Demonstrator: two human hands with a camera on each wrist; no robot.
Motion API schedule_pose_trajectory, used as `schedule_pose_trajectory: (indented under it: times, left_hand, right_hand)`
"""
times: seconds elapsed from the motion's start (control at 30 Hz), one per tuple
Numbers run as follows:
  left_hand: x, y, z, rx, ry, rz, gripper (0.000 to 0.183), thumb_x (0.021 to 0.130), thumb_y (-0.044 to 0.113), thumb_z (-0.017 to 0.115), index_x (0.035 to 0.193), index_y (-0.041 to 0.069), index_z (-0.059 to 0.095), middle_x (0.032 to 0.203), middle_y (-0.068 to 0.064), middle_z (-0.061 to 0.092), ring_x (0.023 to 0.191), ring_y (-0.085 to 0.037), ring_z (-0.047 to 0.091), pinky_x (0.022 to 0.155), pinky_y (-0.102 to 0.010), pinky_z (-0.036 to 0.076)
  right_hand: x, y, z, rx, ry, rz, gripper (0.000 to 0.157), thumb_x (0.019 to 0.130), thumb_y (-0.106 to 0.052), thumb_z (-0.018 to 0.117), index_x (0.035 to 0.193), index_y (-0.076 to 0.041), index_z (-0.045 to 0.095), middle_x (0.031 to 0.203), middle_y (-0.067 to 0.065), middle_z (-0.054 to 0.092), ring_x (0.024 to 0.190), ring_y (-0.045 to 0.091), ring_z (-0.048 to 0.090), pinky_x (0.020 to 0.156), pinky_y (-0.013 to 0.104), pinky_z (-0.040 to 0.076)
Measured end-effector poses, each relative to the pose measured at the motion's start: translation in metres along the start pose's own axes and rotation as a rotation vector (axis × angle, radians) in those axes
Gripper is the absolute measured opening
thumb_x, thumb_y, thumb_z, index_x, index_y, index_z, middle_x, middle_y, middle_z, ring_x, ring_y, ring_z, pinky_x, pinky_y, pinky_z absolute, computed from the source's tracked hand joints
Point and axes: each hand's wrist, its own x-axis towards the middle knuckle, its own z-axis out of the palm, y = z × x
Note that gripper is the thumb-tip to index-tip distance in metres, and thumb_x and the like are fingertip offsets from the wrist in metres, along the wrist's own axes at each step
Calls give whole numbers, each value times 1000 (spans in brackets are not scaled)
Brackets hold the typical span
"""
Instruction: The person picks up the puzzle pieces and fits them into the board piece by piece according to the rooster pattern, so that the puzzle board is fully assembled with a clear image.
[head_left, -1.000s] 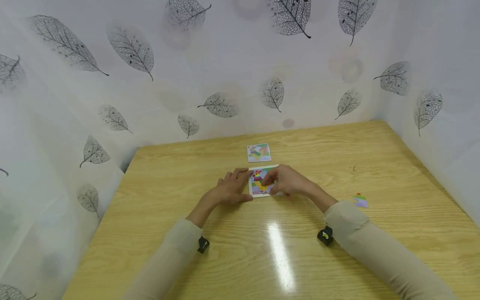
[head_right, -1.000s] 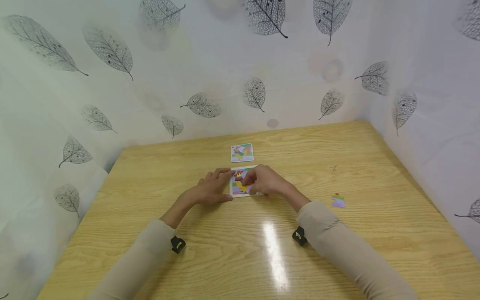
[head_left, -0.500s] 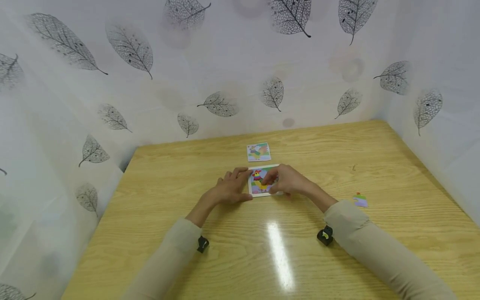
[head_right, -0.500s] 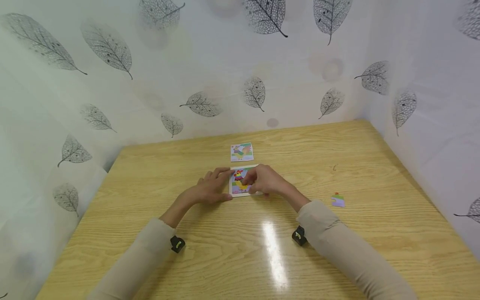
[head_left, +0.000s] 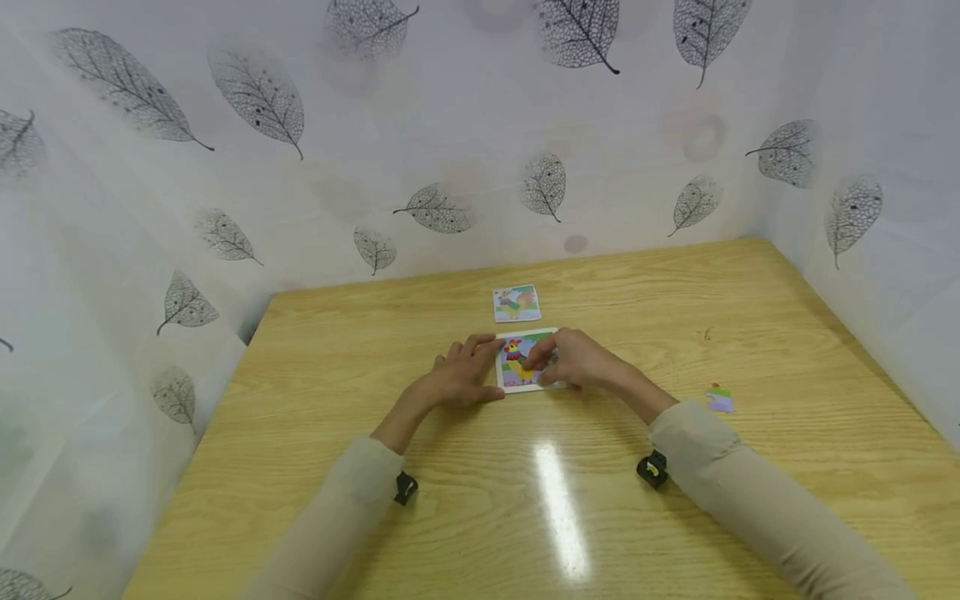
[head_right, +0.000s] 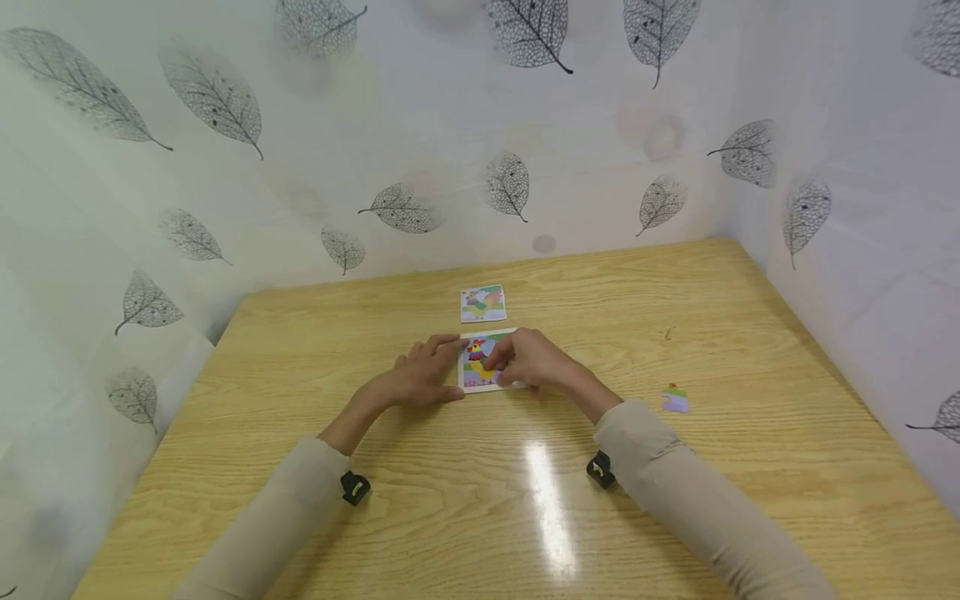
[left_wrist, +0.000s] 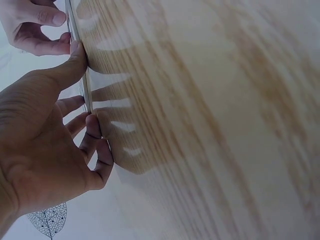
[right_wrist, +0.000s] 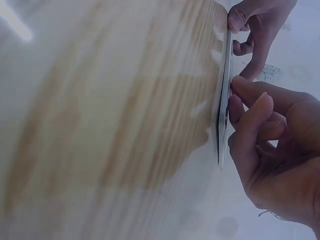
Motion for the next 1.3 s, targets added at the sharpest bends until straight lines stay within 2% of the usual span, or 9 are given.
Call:
schedule_pose_trajectory:
  times: [0.27, 0.4, 0.57, 0.7, 0.87, 1.0, 1.13, 1.2, 1.3]
  left_hand:
    - [1, -2, 2, 14, 11, 14, 86, 101, 42, 67, 167, 16, 19, 171, -8, 15, 141, -40, 33, 107, -61, 35]
    - [1, -3, 2, 18, 9, 8, 86, 101, 42, 67, 167, 16, 19, 171, -8, 15, 142, -39, 32, 107, -61, 34]
    - [2, -2, 3, 14, -3, 0, 86, 101, 42, 67, 168, 19, 17, 172, -6, 13, 145, -39, 30, 109, -61, 33]
    - [0, -1, 0, 4, 3, -1, 86, 101, 42, 67, 167, 19, 18, 172, -7, 14, 145, -38, 30, 110, -61, 32]
    - [-3, 1, -1, 5, 14, 0, 85, 100, 41, 68, 167, 19, 21, 171, -8, 18, 143, -37, 32, 109, -59, 34]
    - [-4, 2, -2, 10, 17, 6, 85, 100, 42, 68, 167, 18, 22, 170, -8, 19, 143, -37, 33, 108, -58, 35]
    - [-4, 3, -2, 6, 16, 15, 84, 100, 41, 69, 167, 18, 22, 170, -9, 19, 142, -38, 33, 106, -57, 35]
    - [-4, 2, -2, 6, 14, 16, 85, 100, 41, 68, 167, 18, 22, 170, -9, 19, 142, -38, 33, 106, -57, 35]
    - [-3, 1, -2, 12, 11, 10, 85, 101, 42, 68, 167, 18, 20, 171, -8, 18, 142, -37, 33, 107, -57, 35]
  right_hand:
    - [-13, 5, -10, 36, -21, -35, 22, 98, -10, 71, 119, -6, 75, 126, 12, 69, 48, 14, 48, 46, 32, 51]
    - [-23, 12, -18, 73, -5, -50, 26, 101, -16, 68, 125, -6, 73, 129, 13, 68, 63, 20, 60, 49, 37, 55]
    - [-41, 25, -38, 90, 17, -46, 32, 103, -20, 67, 130, -3, 68, 132, 19, 63, 85, 29, 70, 49, 40, 55]
    - [-60, 35, -56, 69, 40, -17, 36, 102, -21, 68, 134, -4, 65, 134, 20, 61, 86, 31, 70, 48, 39, 53]
    - [-88, 52, -76, 58, 70, 5, 39, 103, -22, 67, 137, -3, 63, 135, 22, 60, 81, 31, 67, 46, 36, 50]
    - [-111, 65, -87, 58, 89, 11, 40, 104, -21, 66, 137, 0, 61, 134, 25, 59, 74, 24, 65, 43, 35, 48]
    - [-132, 77, -95, 42, 95, 41, 40, 103, -21, 66, 138, -1, 61, 131, 25, 58, 55, 15, 53, 44, 35, 47]
    - [-141, 83, -99, 39, 87, 62, 40, 103, -21, 66, 138, -2, 61, 130, 24, 57, 47, 13, 41, 44, 34, 46]
    - [-153, 90, -104, 38, 68, 64, 40, 102, -17, 68, 138, -1, 60, 131, 25, 56, 49, 11, 39, 44, 33, 45]
